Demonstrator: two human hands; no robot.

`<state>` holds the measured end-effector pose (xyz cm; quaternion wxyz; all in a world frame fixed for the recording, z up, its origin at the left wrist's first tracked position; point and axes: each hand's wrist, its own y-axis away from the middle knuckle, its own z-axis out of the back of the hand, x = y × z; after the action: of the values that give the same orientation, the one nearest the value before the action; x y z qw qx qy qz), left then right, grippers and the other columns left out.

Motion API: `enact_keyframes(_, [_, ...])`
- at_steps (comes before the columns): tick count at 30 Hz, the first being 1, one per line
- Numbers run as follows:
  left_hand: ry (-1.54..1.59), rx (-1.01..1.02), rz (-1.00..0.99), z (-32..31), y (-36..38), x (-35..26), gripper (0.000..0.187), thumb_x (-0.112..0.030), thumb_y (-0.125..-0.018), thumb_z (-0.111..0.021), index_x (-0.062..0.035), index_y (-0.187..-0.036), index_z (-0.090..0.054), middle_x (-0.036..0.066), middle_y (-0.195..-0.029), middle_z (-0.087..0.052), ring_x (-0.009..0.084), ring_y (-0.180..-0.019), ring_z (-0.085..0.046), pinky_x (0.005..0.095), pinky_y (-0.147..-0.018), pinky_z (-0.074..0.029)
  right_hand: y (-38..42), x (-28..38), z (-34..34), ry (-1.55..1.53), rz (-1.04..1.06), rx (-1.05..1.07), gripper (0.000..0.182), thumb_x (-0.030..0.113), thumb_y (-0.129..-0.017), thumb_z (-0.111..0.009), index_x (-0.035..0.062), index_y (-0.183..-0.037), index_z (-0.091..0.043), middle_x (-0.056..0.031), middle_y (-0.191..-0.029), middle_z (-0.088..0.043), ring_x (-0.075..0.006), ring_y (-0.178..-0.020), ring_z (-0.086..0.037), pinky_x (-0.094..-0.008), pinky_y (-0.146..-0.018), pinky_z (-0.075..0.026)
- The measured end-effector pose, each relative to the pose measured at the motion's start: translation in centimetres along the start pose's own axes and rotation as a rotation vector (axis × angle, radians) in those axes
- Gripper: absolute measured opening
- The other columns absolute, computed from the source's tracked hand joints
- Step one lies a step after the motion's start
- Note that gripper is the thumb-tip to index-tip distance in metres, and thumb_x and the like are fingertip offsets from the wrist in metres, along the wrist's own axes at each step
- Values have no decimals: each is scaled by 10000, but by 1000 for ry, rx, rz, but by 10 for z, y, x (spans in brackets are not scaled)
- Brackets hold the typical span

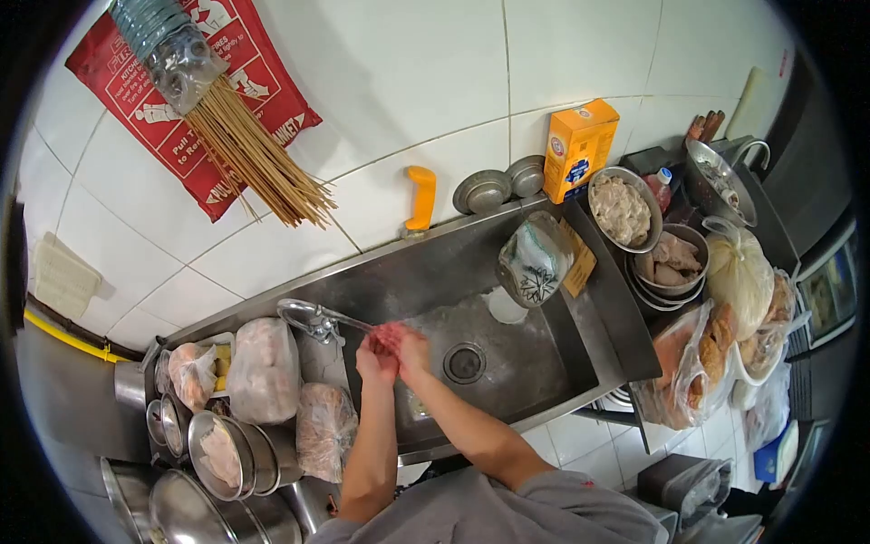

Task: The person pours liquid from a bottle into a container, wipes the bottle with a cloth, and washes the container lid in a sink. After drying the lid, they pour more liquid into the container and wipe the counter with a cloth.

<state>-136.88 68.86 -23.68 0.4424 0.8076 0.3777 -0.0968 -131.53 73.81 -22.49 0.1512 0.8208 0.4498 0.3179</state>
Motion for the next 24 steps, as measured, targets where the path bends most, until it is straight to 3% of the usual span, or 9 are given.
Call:
enact_keyframes(1, [4,-5,0,34,-25,2,304,-201,-967,-370,4,-1057,-576,114,-1077,-592,232,-1057,-557,370,-944,-445,0,-6,-1,4,-5,-2,197,131,-931,-522,-23,-1007,-618,-119,-894,-670,-205,-800,-655,-293,-739,-546])
enact_keyframes(3, [380,721,278,91,-78,5,272,-177,-950,-371,-14,-1034,-572,95,-1018,-615,211,-981,-590,351,-892,-470,0,-15,-6,341,-52,61,170,101,-922,-539,-39,-962,-628,-147,-932,-669,-232,-835,-665,-312,-731,-558])
enact_keyframes(7, [-26,236,16,38,-16,6,265,-169,-945,-374,-28,-1050,-572,76,-997,-628,194,-933,-607,326,-856,-486,-4,-10,-16,680,97,90,144,71,-891,-562,-14,-968,-649,-118,-838,-667,-190,-729,-646,-292,-645,-517])
enact_keyframes(9, [-100,166,73,34,-19,7,194,-129,-943,-432,-35,-1046,-566,92,-1027,-619,215,-978,-598,316,-830,-492,4,28,-28,1096,1049,34,183,65,-877,-584,15,-1043,-643,-118,-836,-652,-192,-745,-648,-298,-668,-517])
enact_keyframes(11, [-126,164,77,17,-2,1,192,-132,-936,-448,-37,-1049,-571,81,-1042,-622,225,-996,-594,330,-852,-486,10,84,-49,1115,1284,-18,235,80,-853,-588,58,-1084,-626,-121,-799,-612,-294,-632,-583,-390,-624,-487])
enact_keyframes(14, [-143,165,92,8,10,-3,183,-134,-922,-496,-37,-1057,-574,69,-1064,-618,245,-1027,-585,352,-881,-478,-4,131,-60,1185,1163,-79,299,97,-843,-581,82,-1141,-594,-130,-886,-644,-320,-700,-622,-424,-654,-499])
enact_keyframes(17, [-136,176,114,5,15,-2,183,-140,-914,-539,-38,-1062,-573,72,-1072,-607,254,-1043,-580,357,-889,-475,-11,144,-61,1663,1113,-126,352,139,-824,-558,142,-1176,-563,-150,-936,-665,-359,-841,-647,-479,-696,-511])
enact_keyframes(20, [-142,176,124,5,16,0,176,-146,-912,-557,-44,-1053,-577,77,-1068,-603,257,-1047,-577,361,-892,-477,-5,148,-59,1642,1023,106,360,143,-822,-555,170,-1182,-561,-143,-884,-670,-353,-815,-646,-474,-695,-511])
enact_keyframes(24, [-125,200,120,4,18,-8,161,-134,-907,-564,-44,-1040,-574,80,-1055,-603,271,-1049,-574,381,-900,-482,-6,154,-59,1577,892,33,381,135,-813,-557,195,-1190,-572,-140,-871,-675,-356,-801,-642,-477,-697,-508])
